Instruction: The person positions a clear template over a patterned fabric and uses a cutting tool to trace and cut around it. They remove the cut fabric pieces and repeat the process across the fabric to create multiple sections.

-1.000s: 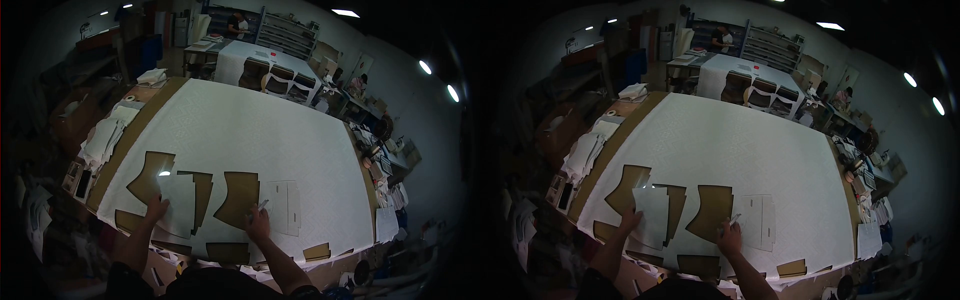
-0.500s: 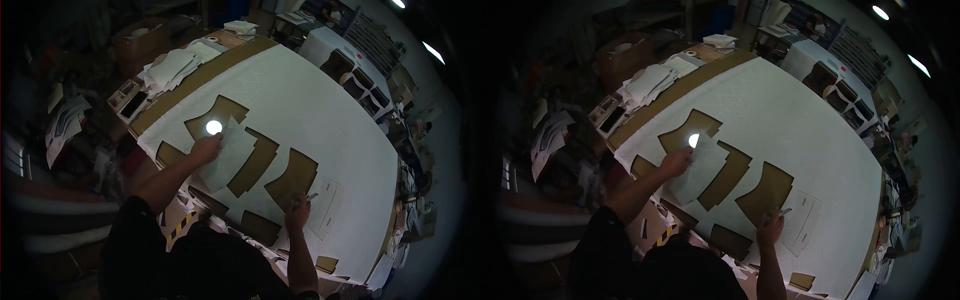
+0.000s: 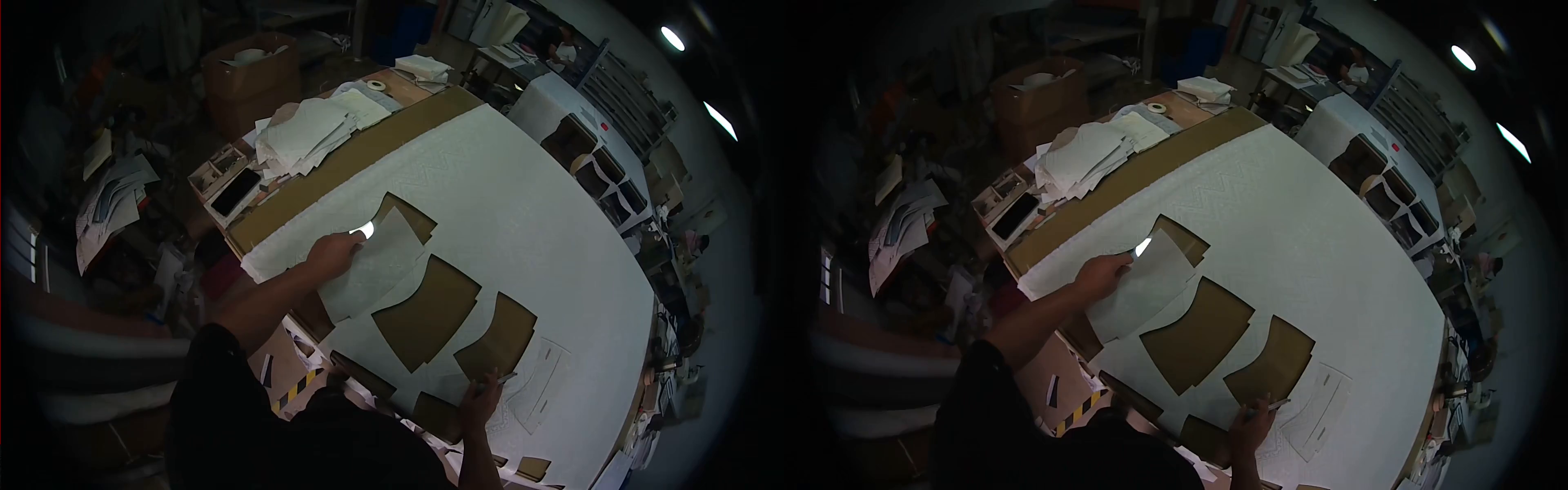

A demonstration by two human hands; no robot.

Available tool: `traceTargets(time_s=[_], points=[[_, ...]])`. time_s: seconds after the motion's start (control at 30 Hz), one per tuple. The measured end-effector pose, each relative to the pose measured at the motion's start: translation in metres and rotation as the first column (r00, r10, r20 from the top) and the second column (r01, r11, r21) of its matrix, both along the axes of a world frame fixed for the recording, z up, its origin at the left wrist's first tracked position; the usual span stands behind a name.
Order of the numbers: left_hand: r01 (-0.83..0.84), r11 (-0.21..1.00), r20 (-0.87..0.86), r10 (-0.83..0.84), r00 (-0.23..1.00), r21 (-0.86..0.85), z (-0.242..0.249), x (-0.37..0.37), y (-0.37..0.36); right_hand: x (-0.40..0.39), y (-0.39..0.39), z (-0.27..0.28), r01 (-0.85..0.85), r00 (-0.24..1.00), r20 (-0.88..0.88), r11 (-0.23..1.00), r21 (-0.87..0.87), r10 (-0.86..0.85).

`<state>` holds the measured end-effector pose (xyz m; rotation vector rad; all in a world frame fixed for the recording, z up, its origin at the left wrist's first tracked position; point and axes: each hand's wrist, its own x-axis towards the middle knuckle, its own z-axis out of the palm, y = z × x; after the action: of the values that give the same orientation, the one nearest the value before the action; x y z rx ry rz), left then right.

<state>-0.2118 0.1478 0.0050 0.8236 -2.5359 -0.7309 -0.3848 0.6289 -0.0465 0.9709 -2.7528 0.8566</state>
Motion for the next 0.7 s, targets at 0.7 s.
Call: traceTargets(time_s=[0.7], points=[[-0.426, 0.875, 0.04, 0.446, 0.894, -0.23, -0.057, 0.021, -0.45, 0.023, -0.111, 0.042, 0.078, 0.996, 0.052, 0.997, 0.018, -0.079]])
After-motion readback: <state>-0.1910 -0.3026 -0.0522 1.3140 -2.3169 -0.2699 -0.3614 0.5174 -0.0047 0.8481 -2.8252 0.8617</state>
